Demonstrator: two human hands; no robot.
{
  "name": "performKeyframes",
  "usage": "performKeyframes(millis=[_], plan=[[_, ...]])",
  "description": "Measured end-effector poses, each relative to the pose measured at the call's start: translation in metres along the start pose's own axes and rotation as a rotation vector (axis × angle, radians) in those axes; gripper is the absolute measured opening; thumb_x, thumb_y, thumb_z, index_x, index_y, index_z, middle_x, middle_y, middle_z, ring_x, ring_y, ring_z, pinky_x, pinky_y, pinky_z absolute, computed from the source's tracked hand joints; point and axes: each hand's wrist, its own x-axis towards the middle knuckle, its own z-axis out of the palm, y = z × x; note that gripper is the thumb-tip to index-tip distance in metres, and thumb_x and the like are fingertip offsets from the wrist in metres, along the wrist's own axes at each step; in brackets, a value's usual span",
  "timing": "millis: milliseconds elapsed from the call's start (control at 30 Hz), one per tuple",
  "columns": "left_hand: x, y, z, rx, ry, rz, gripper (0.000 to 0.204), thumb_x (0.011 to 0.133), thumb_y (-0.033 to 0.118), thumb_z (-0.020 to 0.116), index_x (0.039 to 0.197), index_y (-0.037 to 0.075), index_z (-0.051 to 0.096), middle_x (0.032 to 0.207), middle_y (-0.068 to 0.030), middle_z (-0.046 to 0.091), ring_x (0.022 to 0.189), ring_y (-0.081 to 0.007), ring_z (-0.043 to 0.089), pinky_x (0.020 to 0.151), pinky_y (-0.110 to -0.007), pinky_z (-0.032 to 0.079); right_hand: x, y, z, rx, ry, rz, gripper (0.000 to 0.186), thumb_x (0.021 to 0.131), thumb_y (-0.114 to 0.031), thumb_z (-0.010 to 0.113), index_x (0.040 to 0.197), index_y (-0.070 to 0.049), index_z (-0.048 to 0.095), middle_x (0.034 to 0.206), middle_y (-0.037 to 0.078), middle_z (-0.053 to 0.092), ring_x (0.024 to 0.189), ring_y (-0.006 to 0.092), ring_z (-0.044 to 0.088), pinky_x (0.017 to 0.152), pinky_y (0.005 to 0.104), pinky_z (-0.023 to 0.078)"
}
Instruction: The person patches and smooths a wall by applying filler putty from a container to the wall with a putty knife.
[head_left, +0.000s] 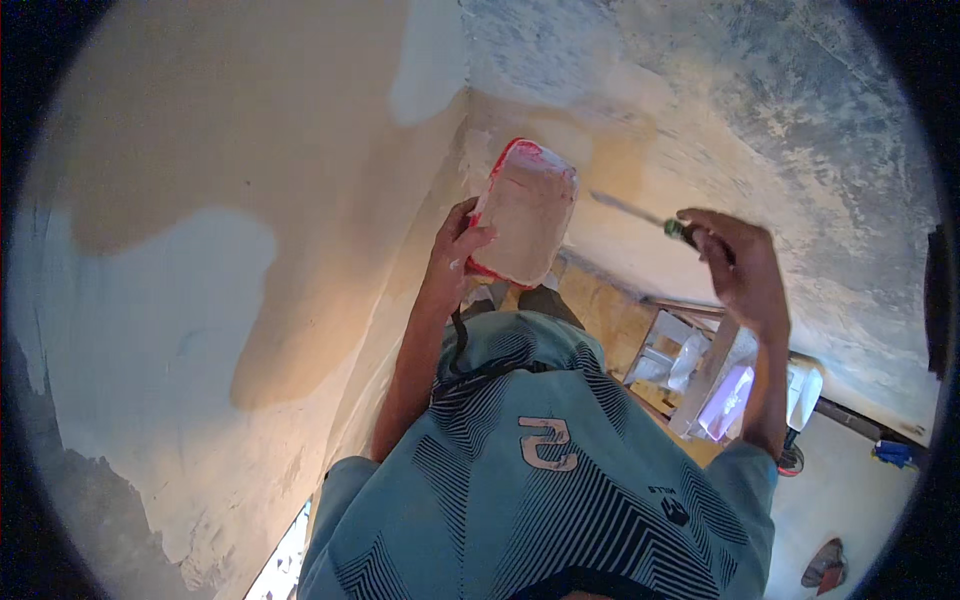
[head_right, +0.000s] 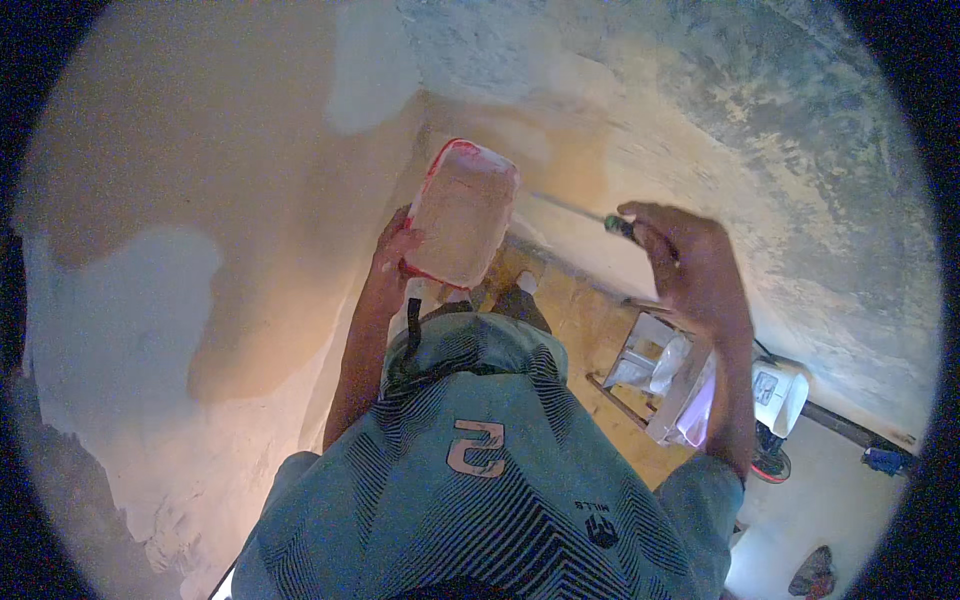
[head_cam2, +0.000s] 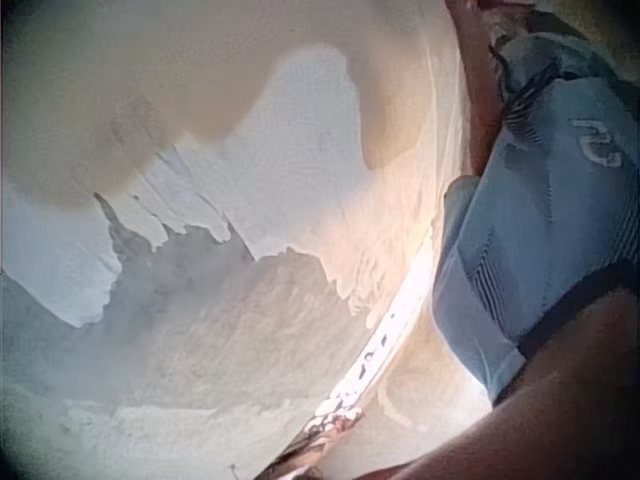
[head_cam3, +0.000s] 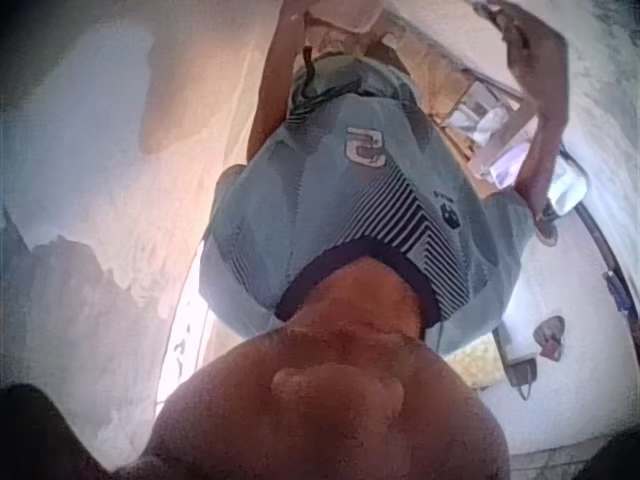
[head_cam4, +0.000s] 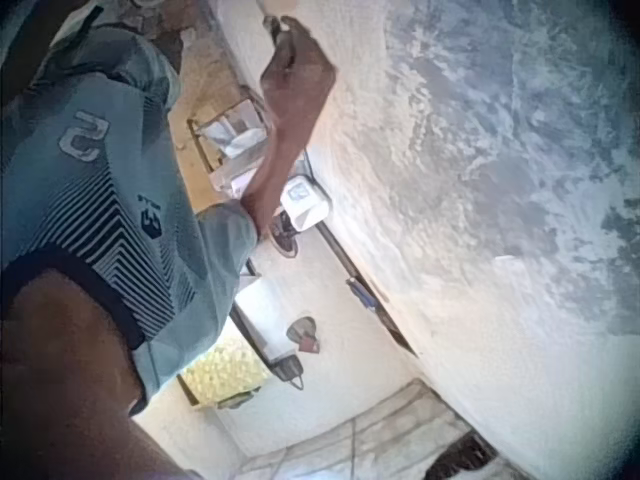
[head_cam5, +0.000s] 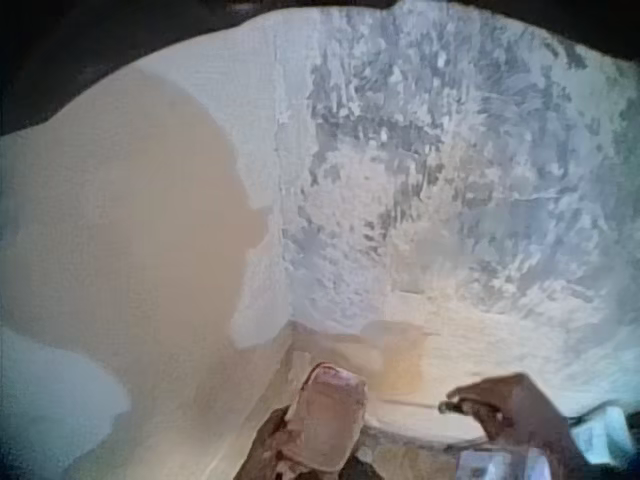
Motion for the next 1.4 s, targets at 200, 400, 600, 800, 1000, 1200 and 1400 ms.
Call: performKeyframes(millis=[200,400,600,800,1000,1200,1400], plan=[[0.016,0.002,-0.007,0.126,-0.125,-0.142,0.066,0.08,0.032,0.068,0.132,-0.001,0.048,0.118,-0.0149,0.057,0.105,-0.0249,0.062,0.077,-0.038,0.059,0.069,-0.042,-0.025,-0.228,-0.233,-0.112,0.016,0.088,-0.015,0.061,0.092,-0.001,0.064,0.08,0.019,0.067,0.074,0.0359,0.066,0.072,0.0436,0.052],[0.021,0.001,-0.011,0.24,-0.212,-0.221,0.061,0.079,0.035,0.068,0.127,0.001,0.054,0.112,-0.0135,0.061,0.096,-0.0261,0.066,0.068,-0.039,0.061,0.121,-0.098,0.02,-0.615,-0.558,-0.497,0.015,0.075,-0.013,0.067,0.084,-0.002,0.066,0.084,0.016,0.064,0.088,0.0339,0.064,0.077,0.0493,0.051],[0.017,0.005,-0.006,0.282,-0.244,-0.184,0.057,0.085,0.039,0.064,0.127,0.002,0.055,0.114,-0.0144,0.063,0.092,-0.0269,0.069,0.064,-0.039,0.063,0.134,-0.122,0.062,-0.766,-0.862,-0.649,0.023,0.07,-0.021,0.075,0.078,0.0,0.071,0.075,0.018,0.067,0.068,0.0325,0.066,0.061,0.0426,0.054],[0.027,-0.019,-0.014,0.285,-0.182,-0.294,0.046,0.094,0.037,0.06,0.125,0.003,0.056,0.113,-0.0145,0.066,0.092,-0.0282,0.07,0.064,-0.041,0.063,0.137,-0.15,0.095,-0.766,-1.019,-0.673,0.023,0.07,-0.021,0.076,0.079,0.0,0.071,0.074,0.017,0.067,0.065,0.0307,0.065,0.059,0.0412,0.053],[0.024,-0.01,-0.01,0.433,-0.193,-0.273,0.04,0.091,0.029,0.064,0.123,0.005,0.057,0.109,-0.0141,0.067,0.092,-0.0258,0.07,0.064,-0.04,0.063,0.159,-0.166,0.119,-0.761,-1.158,-0.665,0.024,0.07,-0.022,0.076,0.08,0.0,0.072,0.072,0.015,0.066,0.062,0.029,0.065,0.058,0.0399,0.053],[0.033,-0.012,-0.003,0.534,-0.212,-0.278,0.043,0.086,0.02,0.071,0.124,0.005,0.056,0.107,-0.0114,0.066,0.088,-0.0229,0.07,0.063,-0.037,0.063,0.186,-0.154,0.128,-0.749,-1.29,-0.646,0.025,0.07,-0.022,0.077,0.081,0.0,0.072,0.07,0.014,0.066,0.06,0.0272,0.064,0.056,0.0385,0.052],[0.032,-0.01,0.019,0.276,-0.106,-0.124,0.048,0.088,0.018,0.061,0.133,0.007,0.047,0.108,-0.0096,0.062,0.085,-0.0195,0.069,0.057,-0.033,0.063,0.22,-0.124,0.129,-0.723,-1.423,-0.63,0.026,0.07,-0.023,0.077,0.082,0.0,0.073,0.069,0.013,0.066,0.057,0.0255,0.063,0.054,0.0372,0.052]])
